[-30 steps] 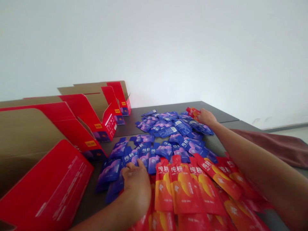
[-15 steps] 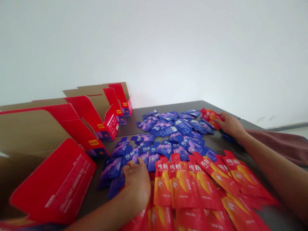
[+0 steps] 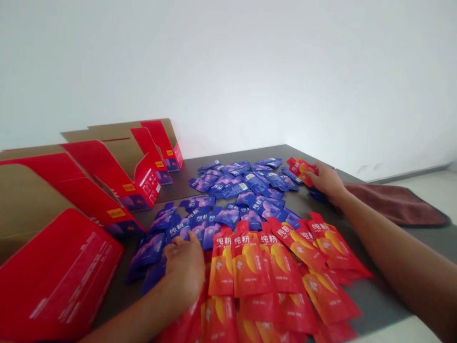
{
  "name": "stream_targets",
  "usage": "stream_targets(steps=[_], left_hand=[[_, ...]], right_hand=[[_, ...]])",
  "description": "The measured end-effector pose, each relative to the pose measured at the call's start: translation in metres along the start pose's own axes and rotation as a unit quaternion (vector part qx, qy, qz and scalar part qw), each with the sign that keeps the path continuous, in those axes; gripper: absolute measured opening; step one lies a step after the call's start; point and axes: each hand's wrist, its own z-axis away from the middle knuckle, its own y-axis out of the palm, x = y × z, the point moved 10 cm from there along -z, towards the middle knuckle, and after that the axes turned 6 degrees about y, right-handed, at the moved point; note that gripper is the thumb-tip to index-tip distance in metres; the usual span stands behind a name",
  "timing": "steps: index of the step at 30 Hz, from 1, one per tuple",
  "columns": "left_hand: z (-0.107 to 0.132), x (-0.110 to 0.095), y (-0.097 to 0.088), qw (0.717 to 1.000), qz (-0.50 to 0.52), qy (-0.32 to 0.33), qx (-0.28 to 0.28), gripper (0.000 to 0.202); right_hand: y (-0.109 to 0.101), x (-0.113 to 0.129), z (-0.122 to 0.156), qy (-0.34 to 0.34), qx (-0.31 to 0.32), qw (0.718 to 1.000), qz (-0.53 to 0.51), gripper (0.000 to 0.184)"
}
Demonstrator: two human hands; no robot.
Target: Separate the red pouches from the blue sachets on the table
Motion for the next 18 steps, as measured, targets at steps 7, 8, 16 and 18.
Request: stream_targets(steps=[7, 8, 16, 18], left_hand=[[0.002, 0.001, -0.001, 1.000, -0.009, -0.008, -0.001, 0.055], [0.002, 0.001, -0.001, 1.000, -0.010, -0.007, -0.002, 0.054], [0.002, -0.001, 0.000, 1.000, -0.013, -0.001, 0.000, 0.056], [0.002, -0.001, -0.001, 1.000, -0.012, -0.003, -0.001, 0.055]], right_hand=[[0.011, 0.004, -0.001, -0.018, 0.011, 1.000, 0.004, 0.040], [0.012, 0.005, -0.001, -0.019, 0.012, 1.000, 0.005, 0.040], [0.015, 0.003, -0.002, -0.021, 0.018, 1.000, 0.008, 0.041], [0.017, 0.003, -0.002, -0.020, 0.020, 1.000, 0.008, 0.041]])
